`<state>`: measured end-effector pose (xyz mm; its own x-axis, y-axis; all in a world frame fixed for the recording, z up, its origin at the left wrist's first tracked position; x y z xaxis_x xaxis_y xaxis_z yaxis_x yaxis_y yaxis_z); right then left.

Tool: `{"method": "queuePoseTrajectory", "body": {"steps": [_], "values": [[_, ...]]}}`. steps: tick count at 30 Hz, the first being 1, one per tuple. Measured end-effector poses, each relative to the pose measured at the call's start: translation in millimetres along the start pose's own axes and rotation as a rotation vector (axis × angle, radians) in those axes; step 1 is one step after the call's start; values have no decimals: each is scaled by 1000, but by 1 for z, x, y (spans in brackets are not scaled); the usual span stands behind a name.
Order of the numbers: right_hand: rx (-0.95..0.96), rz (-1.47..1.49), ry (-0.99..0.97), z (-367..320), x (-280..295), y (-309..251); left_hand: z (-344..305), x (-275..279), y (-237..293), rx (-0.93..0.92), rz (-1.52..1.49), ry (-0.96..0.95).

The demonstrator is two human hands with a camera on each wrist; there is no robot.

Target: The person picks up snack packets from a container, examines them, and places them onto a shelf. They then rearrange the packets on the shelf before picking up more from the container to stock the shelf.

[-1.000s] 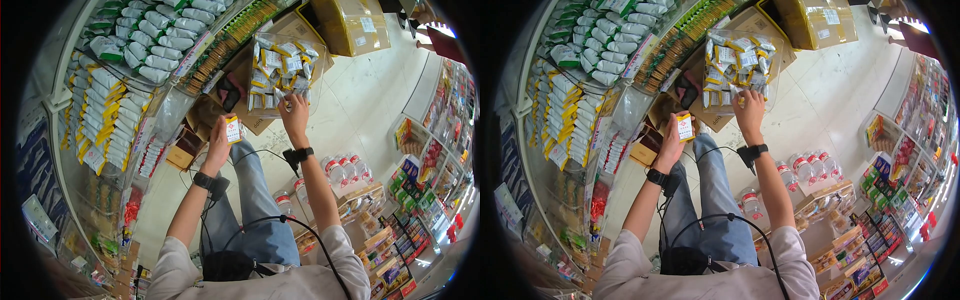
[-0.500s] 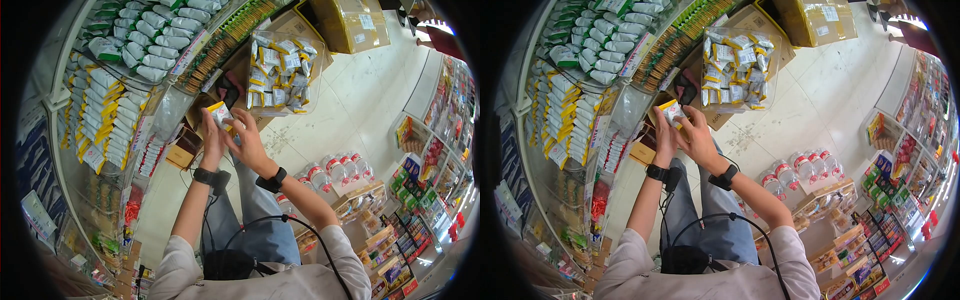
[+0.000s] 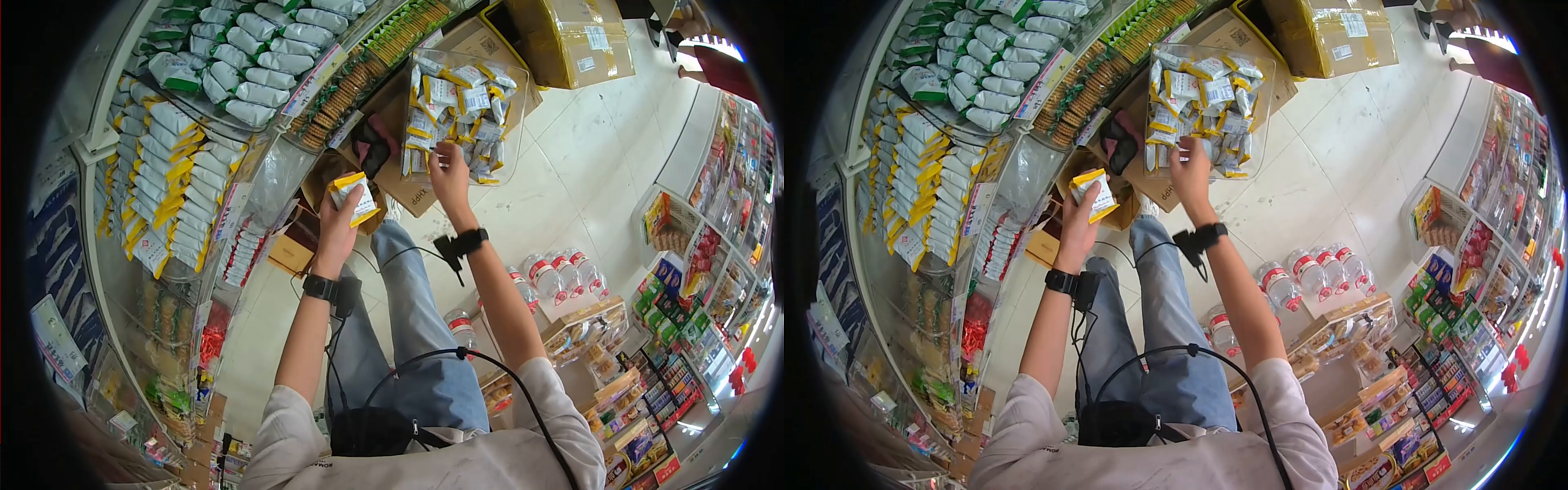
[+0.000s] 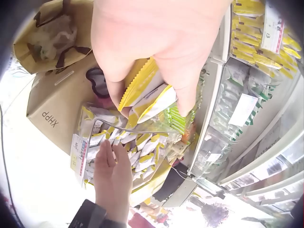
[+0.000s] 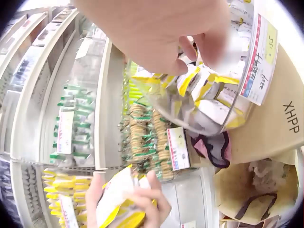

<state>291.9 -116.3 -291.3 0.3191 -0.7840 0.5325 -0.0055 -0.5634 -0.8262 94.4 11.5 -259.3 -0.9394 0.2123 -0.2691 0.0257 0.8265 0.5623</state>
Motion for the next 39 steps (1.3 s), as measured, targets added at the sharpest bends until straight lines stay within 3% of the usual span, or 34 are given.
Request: {"method": "queuePoseTrajectory", "body": {"steps": [8, 11, 17, 20, 23, 27, 31, 36, 39], "values": [[-256, -140, 31, 40, -36, 60, -2, 3, -11, 8, 7, -89], [-442, 155, -95, 39, -23, 53, -2, 1, -10, 8, -1, -112], [-537, 435, -293, -2, 31, 5, 8, 2, -17, 5, 19, -62], [-449, 539, -435, -35, 42, -37, 4, -4, -17, 27, -5, -56], [-320, 440, -558, -64, 39, -47, -1, -13, -15, 75, -81, -100], [-440, 541, -491, -82, 29, -55, -10, -15, -9, -7, -29, -200], [-310, 458, -538, -84, 25, -66, -10, -11, 3, 48, -10, -279], [-182, 364, -590, -82, 21, -79, -9, -3, 13, 53, 63, -235], [-195, 316, -400, -54, 17, -38, -7, 2, 11, 43, 67, -209]]}}
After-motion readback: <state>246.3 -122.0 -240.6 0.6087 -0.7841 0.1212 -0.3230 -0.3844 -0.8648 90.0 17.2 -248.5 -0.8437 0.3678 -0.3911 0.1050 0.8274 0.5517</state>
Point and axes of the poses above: each hand's wrist, its own z-axis towards the middle knuckle, its own x-axis out of the back of the hand, y = z × x, the point moved 2 cm from there along z, towards the middle knuckle, and after that the axes turned 13 degrees about y, right-handed, at the moved point
